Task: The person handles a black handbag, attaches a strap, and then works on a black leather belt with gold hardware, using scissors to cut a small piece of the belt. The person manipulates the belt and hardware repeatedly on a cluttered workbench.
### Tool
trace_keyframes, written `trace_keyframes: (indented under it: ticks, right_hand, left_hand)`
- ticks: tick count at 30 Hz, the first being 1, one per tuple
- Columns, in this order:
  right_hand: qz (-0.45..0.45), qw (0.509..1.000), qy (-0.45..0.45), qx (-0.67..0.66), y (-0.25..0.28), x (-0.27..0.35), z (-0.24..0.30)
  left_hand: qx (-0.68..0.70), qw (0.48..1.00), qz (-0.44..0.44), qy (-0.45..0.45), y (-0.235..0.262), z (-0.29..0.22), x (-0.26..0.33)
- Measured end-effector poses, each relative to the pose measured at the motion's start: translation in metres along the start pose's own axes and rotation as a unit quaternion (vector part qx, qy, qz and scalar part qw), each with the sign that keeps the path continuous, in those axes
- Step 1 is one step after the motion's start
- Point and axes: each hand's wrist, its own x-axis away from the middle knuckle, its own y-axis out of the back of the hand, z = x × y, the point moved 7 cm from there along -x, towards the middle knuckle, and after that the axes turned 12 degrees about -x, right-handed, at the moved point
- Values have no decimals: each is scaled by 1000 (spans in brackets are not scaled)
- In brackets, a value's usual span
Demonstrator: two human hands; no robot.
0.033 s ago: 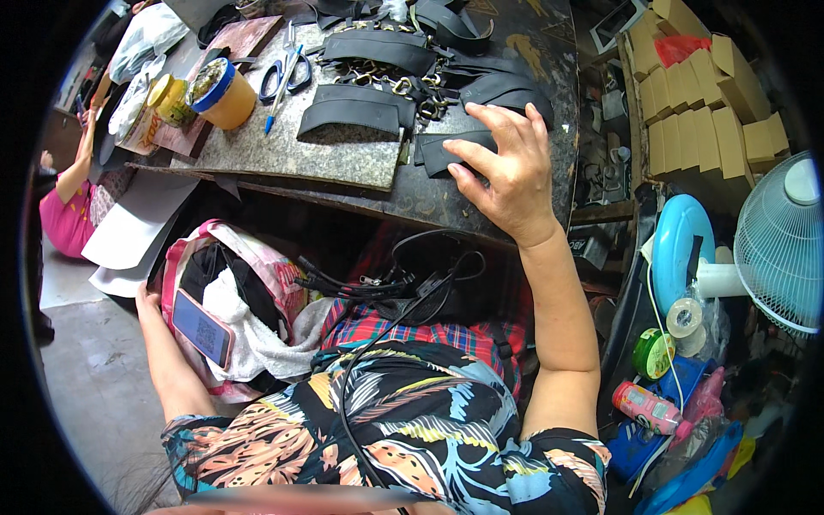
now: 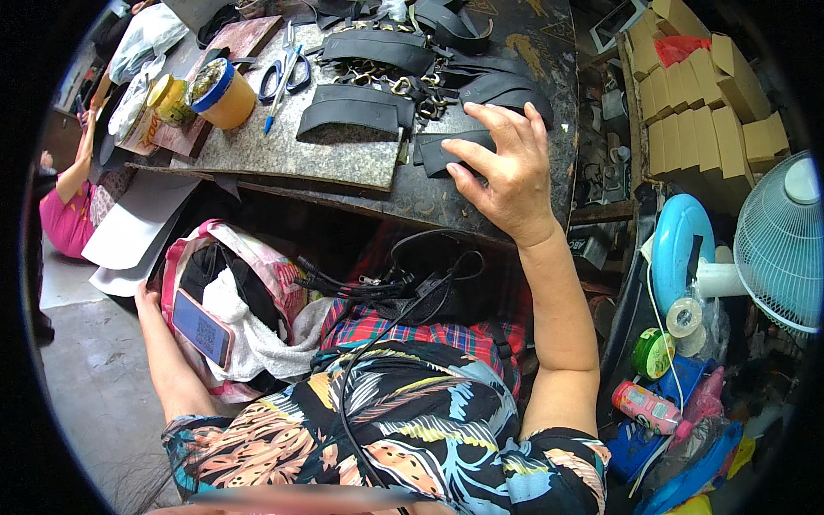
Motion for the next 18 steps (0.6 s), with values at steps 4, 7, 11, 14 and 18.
trace_keyframes:
  ticks: [4, 7, 11, 14, 18]
  right_hand:
    - [-3, 1000, 6, 10, 1, 1, -1]
    - [-29, 1000, 4, 2, 4, 1, -5]
    - [-62, 998, -8, 9, 7, 2, -10]
    - [-73, 997, -27, 7, 9, 3, -14]
    - [-60, 997, -36, -9, 8, 3, -17]
  left_hand:
    - [9, 1000, -10, 13, -12, 3, 2]
    - [14, 1000, -8, 17, -24, -2, 3]
    - [24, 999, -21, 11, -46, -23, 29]
    - [-20, 988, -148, -41, -68, -58, 93]
    - [-137, 887, -223, -380, -143, -135, 255]
